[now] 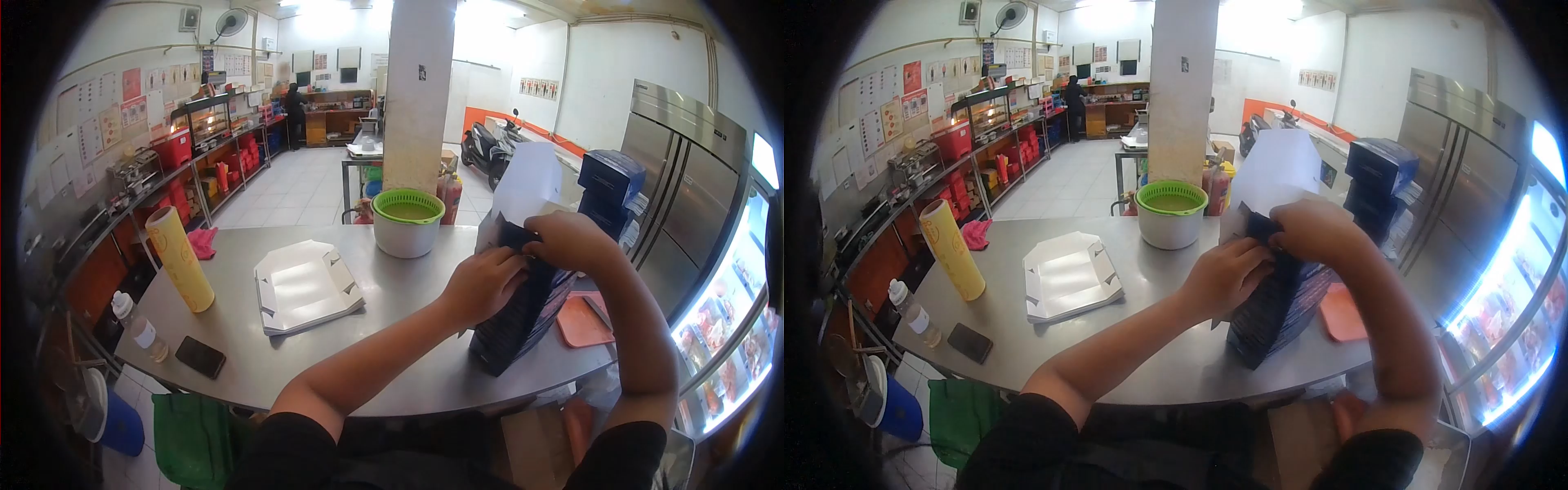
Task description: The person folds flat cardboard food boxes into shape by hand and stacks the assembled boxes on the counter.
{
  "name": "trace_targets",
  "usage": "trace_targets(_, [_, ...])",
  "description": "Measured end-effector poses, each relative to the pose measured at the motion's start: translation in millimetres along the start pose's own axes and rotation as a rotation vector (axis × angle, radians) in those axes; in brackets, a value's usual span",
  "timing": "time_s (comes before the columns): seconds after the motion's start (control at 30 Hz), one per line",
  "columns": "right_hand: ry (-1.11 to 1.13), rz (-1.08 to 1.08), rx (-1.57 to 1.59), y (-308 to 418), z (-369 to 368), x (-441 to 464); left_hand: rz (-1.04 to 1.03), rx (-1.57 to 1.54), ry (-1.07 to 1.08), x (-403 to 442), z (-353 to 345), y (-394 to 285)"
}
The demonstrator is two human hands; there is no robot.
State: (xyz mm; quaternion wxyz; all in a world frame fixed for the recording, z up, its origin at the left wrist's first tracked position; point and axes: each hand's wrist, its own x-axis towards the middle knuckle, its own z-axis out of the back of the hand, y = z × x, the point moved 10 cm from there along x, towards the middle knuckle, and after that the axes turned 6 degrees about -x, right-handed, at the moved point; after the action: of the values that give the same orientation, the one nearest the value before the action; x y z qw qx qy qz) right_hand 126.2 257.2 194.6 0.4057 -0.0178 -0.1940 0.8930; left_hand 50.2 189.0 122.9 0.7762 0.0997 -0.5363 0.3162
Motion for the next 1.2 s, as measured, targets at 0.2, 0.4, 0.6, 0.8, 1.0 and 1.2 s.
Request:
trace_targets(0.2, [-0.002,0.009,0.019,2,4,5,-0.085,-0.076,-0.032,-3,-9,-8])
trace_targets(0.4, [0.034,0.007,0.031,7,-6,10,-0.023,-0.034,0.043,-2,-13,-3])
trace_targets(0.6, [0.075,-0.010,0.018,3,-9,10,0.027,0.017,0.071,-3,-19,-2])
trace_targets(0.8, [0.058,0.005,0.006,4,-7,10,0.070,0.059,0.089,-2,-19,-4])
trace_targets(1.0, [0.084,-0.026,-0.043,6,-8,12,0.018,0.370,0.061,1,-12,-19])
trace_targets(1.2, [0.087,0.014,0.054,0,-11,15,0.041,0.463,0.202,5,-16,-14])
